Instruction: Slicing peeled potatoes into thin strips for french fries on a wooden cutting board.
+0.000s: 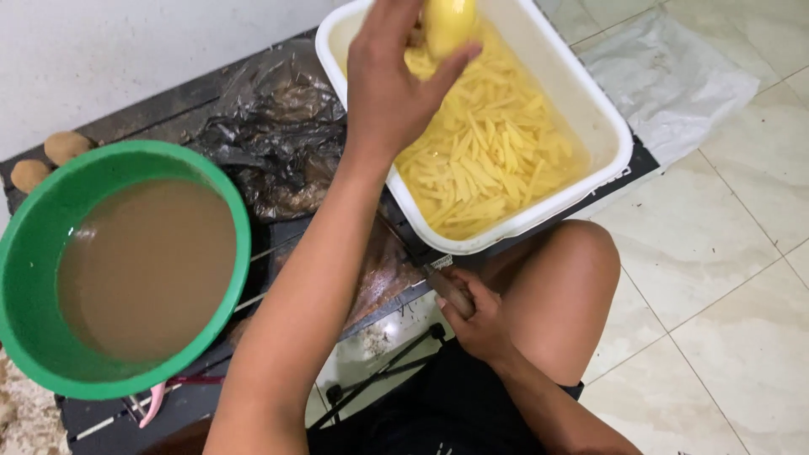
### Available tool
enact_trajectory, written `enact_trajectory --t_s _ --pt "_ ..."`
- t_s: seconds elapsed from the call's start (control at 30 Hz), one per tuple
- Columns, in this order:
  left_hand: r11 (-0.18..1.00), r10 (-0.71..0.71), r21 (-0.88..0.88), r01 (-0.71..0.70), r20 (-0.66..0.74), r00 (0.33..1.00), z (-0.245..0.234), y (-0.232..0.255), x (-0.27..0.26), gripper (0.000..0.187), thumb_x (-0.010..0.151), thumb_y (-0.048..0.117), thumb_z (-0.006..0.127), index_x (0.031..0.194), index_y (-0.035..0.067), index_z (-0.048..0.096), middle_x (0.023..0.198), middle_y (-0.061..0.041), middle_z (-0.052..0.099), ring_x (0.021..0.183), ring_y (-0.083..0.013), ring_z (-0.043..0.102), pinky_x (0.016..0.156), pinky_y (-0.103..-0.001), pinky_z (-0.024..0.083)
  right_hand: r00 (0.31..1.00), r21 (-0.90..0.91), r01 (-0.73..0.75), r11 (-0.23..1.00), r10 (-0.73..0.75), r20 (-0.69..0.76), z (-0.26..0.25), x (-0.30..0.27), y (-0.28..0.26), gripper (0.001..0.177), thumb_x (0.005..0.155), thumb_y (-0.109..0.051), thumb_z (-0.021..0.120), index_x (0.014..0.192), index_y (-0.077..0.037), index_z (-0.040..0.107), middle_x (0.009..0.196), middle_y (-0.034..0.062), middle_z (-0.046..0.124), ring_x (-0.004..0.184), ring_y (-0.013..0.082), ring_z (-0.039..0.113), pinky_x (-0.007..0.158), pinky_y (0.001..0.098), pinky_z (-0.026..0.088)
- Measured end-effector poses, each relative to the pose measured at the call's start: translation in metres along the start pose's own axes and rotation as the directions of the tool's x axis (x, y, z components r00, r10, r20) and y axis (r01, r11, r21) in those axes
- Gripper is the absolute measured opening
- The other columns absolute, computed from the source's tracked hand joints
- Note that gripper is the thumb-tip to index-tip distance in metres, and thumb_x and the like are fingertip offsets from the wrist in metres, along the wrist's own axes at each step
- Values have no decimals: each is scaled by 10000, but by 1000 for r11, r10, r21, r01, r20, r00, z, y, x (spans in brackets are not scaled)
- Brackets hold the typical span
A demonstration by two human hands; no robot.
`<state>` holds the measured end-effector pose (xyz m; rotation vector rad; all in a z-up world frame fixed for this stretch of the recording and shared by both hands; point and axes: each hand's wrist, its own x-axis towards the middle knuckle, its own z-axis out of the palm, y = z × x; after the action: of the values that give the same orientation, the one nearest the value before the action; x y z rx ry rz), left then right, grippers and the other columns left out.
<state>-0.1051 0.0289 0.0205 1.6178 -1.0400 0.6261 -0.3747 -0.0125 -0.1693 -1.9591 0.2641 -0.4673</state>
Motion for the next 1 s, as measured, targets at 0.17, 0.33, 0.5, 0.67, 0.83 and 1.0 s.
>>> enact_trajectory --t_s 0.17,0.33,0.5,0.67,0.83,1.0 --pt "950 -298 210 231 394 870 2 -8 -34 611 619 69 909 1194 105 705 1134 -49 702 996 -267 683 904 -393 524 999 55 -42 998 41 14 0 -2 -1 490 833 -56 737 1296 7 588 1150 119 765 923 198 752 796 280 590" --pt "953 -303 99 286 353 885 -1 -9 -52 603 619 9 895 1172 100 671 1175 -39 702 1001 -264 690 877 -359 535 999 80 -26 996 23 36 0 -3 2 487 854 -44 726 1309 21 564 1206 123 743 990 209 749 848 285 579" --pt "970 -231 9 243 346 909 -7 -2 -52 679 715 11 898 1313 51 579 1240 -95 677 1040 -275 687 897 -362 566 998 95 -49 994 45 49 1 0 1 503 845 -33 722 1322 6 564 1162 118 750 950 194 735 836 287 576" --pt "957 -253 -6 289 470 846 -16 -10 -68 661 722 -41 821 1335 54 593 1323 -80 640 1132 -284 670 950 -367 549 998 62 -39 997 36 50 1 0 -2 492 843 -23 713 1315 -1 574 1105 109 757 894 187 726 783 282 571" --pt "824 -322 -254 506 526 788 -18 -10 -81 730 742 -188 721 1342 168 507 1399 -43 559 1266 -270 604 1165 -445 510 998 56 -50 997 47 50 2 0 -2 496 845 -30 707 1320 -9 569 1088 107 759 873 188 718 767 289 577" --pt "769 -300 -364 526 521 799 -21 0 -88 664 754 -165 700 1297 198 582 1411 15 534 1319 -275 595 1177 -459 527 999 38 -10 999 9 39 1 0 -5 491 851 -41 715 1316 -3 563 1061 106 758 839 186 703 750 290 565"
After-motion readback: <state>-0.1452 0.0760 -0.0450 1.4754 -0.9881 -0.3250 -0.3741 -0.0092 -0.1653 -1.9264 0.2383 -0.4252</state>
